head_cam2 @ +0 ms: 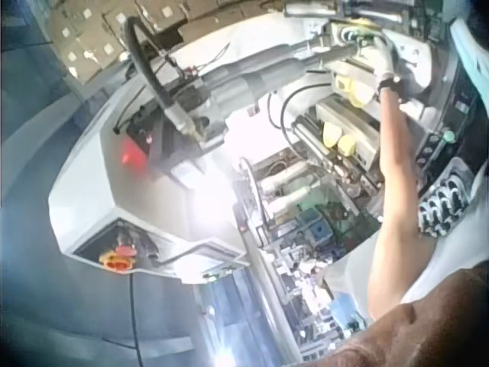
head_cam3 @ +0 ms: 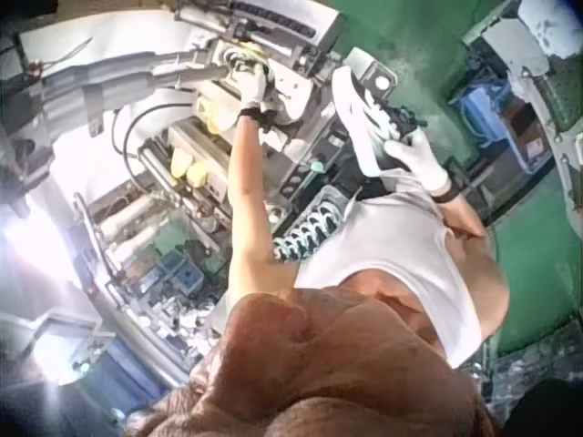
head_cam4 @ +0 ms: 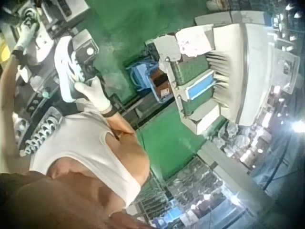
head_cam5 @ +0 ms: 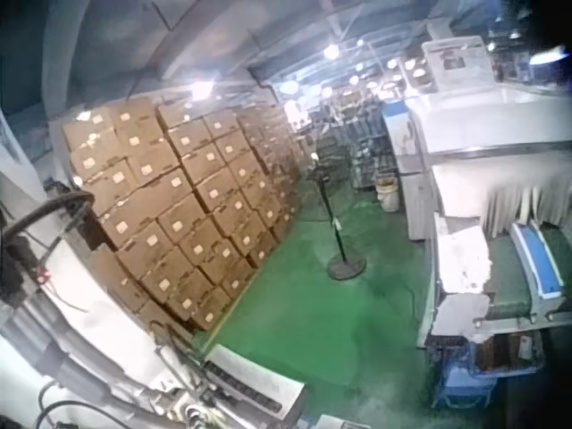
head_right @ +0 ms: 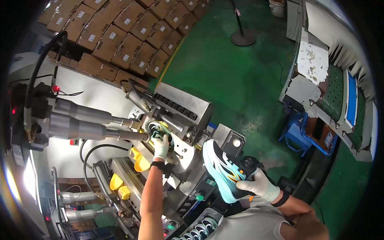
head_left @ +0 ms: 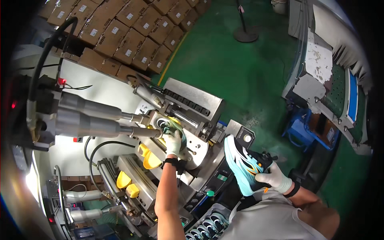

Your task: Loading shoes into a pressing machine and placing them onto a conveyor belt in a factory setting.

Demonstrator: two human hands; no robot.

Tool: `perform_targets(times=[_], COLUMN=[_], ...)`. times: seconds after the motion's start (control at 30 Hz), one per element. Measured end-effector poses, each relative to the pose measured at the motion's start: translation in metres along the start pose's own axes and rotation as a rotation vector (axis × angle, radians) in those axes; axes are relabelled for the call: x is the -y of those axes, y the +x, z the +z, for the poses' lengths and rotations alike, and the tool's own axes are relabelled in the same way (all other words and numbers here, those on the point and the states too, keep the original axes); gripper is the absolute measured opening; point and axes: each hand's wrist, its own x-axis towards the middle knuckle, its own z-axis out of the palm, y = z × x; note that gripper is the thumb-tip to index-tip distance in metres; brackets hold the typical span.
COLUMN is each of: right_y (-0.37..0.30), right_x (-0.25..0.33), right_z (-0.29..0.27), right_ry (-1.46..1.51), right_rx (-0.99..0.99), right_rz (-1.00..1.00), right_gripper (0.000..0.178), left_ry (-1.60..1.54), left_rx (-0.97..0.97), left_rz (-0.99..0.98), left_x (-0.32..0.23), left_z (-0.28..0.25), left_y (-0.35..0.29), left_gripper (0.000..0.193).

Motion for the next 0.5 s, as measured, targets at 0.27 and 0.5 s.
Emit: perform_targets(times=[0.27, 0.5], right_y=[0.017, 0.083], right_x=[-0.006, 0.011], right_z=[0.008, 0.089], right_ry=[-0.088, -0.258], right_rx=[-0.024, 0.037], right_rz=[0.104, 0.003], right_gripper=[0.065, 0.057], left_ry=[-0.835, -1.0], left_rx=[0.101, -0.117], left_rz=[-0.386, -0.09], left_x=[0.007, -0.067], left_z=[-0.046, -0.157], left_y=[0.005, -0.214], left_gripper=[0.036, 0.021])
